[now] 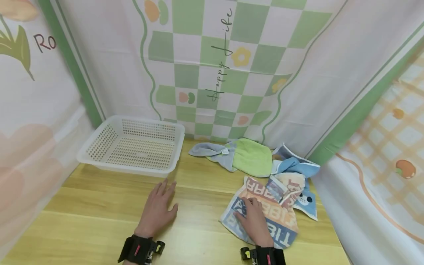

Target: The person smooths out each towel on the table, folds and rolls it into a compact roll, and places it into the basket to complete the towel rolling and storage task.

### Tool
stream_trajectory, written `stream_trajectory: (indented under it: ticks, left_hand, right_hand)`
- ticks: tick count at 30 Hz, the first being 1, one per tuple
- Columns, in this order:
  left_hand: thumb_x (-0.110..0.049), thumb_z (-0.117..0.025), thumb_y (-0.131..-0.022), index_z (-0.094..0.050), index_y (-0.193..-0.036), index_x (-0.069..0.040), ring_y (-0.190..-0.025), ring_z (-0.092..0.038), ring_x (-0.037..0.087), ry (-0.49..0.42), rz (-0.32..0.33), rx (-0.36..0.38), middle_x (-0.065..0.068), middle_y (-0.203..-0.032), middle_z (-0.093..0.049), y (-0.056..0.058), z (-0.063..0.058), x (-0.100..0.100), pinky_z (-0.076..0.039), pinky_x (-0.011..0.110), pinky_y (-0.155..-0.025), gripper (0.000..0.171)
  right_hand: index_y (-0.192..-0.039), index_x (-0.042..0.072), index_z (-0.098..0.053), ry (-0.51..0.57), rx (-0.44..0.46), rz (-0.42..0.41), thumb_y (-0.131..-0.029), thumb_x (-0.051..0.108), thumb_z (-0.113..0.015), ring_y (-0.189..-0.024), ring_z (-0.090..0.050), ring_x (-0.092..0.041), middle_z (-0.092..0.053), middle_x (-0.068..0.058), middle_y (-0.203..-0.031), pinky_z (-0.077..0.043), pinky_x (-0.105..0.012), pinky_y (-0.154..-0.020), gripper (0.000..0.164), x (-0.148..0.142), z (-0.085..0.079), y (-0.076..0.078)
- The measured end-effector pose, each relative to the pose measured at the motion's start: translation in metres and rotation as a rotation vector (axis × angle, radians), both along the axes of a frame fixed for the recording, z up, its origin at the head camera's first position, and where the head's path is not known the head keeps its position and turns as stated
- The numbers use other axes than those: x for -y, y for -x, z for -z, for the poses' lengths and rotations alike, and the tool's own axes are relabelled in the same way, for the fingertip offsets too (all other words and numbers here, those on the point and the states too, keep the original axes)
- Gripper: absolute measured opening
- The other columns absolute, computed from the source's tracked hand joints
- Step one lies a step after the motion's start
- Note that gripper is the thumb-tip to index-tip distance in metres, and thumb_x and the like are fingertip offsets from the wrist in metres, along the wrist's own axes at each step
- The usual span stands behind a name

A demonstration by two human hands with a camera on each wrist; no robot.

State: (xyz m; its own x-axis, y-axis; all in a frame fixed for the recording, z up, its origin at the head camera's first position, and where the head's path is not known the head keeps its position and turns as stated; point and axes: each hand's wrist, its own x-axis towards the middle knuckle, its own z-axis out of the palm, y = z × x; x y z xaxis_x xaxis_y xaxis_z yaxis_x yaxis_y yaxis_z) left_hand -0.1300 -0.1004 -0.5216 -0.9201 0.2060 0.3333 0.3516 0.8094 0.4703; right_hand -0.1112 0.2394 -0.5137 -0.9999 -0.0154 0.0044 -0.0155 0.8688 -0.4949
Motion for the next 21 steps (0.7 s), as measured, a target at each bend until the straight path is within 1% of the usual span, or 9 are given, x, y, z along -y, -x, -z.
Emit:
stream_trajectory:
  ticks: [3, 6, 8, 11, 15, 17, 19, 21]
  left_hand:
    - [-0.023, -0.078, -0.084, -0.052, -0.147, -0.004, -0.137, -0.042, 0.053, -0.002, 0.019, -0.009, 0.031, -0.152, -0.043, 0.000, 0.002, -0.002, -0.033, 0.065, -0.114, 0.071]
    - [-0.023, -0.077, -0.085, -0.052, -0.147, -0.005, -0.136, -0.045, 0.051, -0.015, 0.048, -0.004, 0.030, -0.150, -0.047, 0.000, 0.003, -0.006, -0.036, 0.064, -0.112, 0.069]
    - [-0.022, -0.077, -0.087, -0.053, -0.146, -0.006, -0.133, -0.050, 0.047, -0.033, 0.072, 0.009, 0.026, -0.147, -0.052, 0.000, 0.002, -0.010, -0.040, 0.061, -0.110, 0.066]
    - [-0.021, -0.075, -0.089, -0.057, -0.143, -0.006, -0.127, -0.058, 0.038, -0.055, 0.098, 0.027, 0.019, -0.140, -0.060, 0.000, 0.000, -0.016, -0.046, 0.056, -0.107, 0.059]
    - [-0.022, -0.073, -0.092, -0.062, -0.136, -0.005, -0.119, -0.064, 0.032, -0.067, 0.147, 0.014, 0.015, -0.130, -0.068, 0.002, -0.001, -0.027, -0.051, 0.050, -0.102, 0.049]
    - [-0.024, -0.070, -0.095, -0.064, -0.133, -0.004, -0.117, -0.066, 0.032, -0.075, 0.182, 0.009, 0.015, -0.127, -0.069, 0.002, 0.000, -0.033, -0.052, 0.050, -0.101, 0.044]
    - [-0.028, -0.066, -0.099, -0.064, -0.133, -0.003, -0.116, -0.066, 0.031, -0.090, 0.219, 0.018, 0.014, -0.126, -0.070, 0.002, -0.001, -0.040, -0.052, 0.049, -0.100, 0.043]
    - [-0.034, -0.059, -0.103, -0.063, -0.135, -0.003, -0.116, -0.066, 0.031, -0.108, 0.250, 0.039, 0.013, -0.126, -0.070, 0.001, -0.002, -0.048, -0.052, 0.049, -0.101, 0.045]
  right_hand:
    - [-0.126, 0.005, -0.062, -0.039, -0.062, -0.023, -0.093, 0.016, -0.074, -0.103, -0.051, -0.026, -0.059, -0.011, -0.115, -0.045, -0.039, -0.083, 0.037, 0.003, 0.001, 0.000]
    - [-0.111, 0.009, -0.065, -0.088, -0.139, -0.061, -0.092, 0.010, -0.073, -0.093, -0.052, -0.022, -0.062, -0.007, -0.104, -0.045, -0.040, -0.083, 0.020, 0.006, 0.003, 0.000]
    - [-0.104, 0.011, -0.064, -0.094, -0.167, -0.083, -0.092, 0.008, -0.073, -0.088, -0.051, -0.019, -0.062, -0.003, -0.098, -0.044, -0.040, -0.081, 0.015, 0.008, 0.003, 0.001]
    - [-0.097, 0.014, -0.062, -0.052, -0.184, -0.112, -0.094, 0.009, -0.071, -0.081, -0.051, -0.013, -0.059, 0.002, -0.089, -0.043, -0.036, -0.077, 0.011, 0.012, 0.002, 0.004]
    - [-0.092, 0.016, -0.059, 0.025, -0.159, -0.152, -0.100, 0.010, -0.063, -0.075, -0.048, -0.007, -0.053, 0.006, -0.083, -0.041, -0.030, -0.070, 0.011, 0.020, -0.001, 0.007]
    - [-0.092, 0.016, -0.058, 0.055, -0.149, -0.172, -0.103, 0.012, -0.059, -0.075, -0.046, -0.006, -0.050, 0.007, -0.083, -0.039, -0.028, -0.070, 0.012, 0.025, -0.003, 0.008]
    - [-0.095, 0.016, -0.057, 0.090, -0.142, -0.190, -0.104, 0.013, -0.057, -0.075, -0.043, -0.007, -0.049, 0.008, -0.085, -0.037, -0.027, -0.070, 0.010, 0.031, -0.005, 0.008]
    - [-0.098, 0.018, -0.057, 0.128, -0.144, -0.207, -0.105, 0.014, -0.055, -0.075, -0.043, -0.007, -0.048, 0.010, -0.087, -0.036, -0.026, -0.071, 0.008, 0.036, -0.008, 0.007]
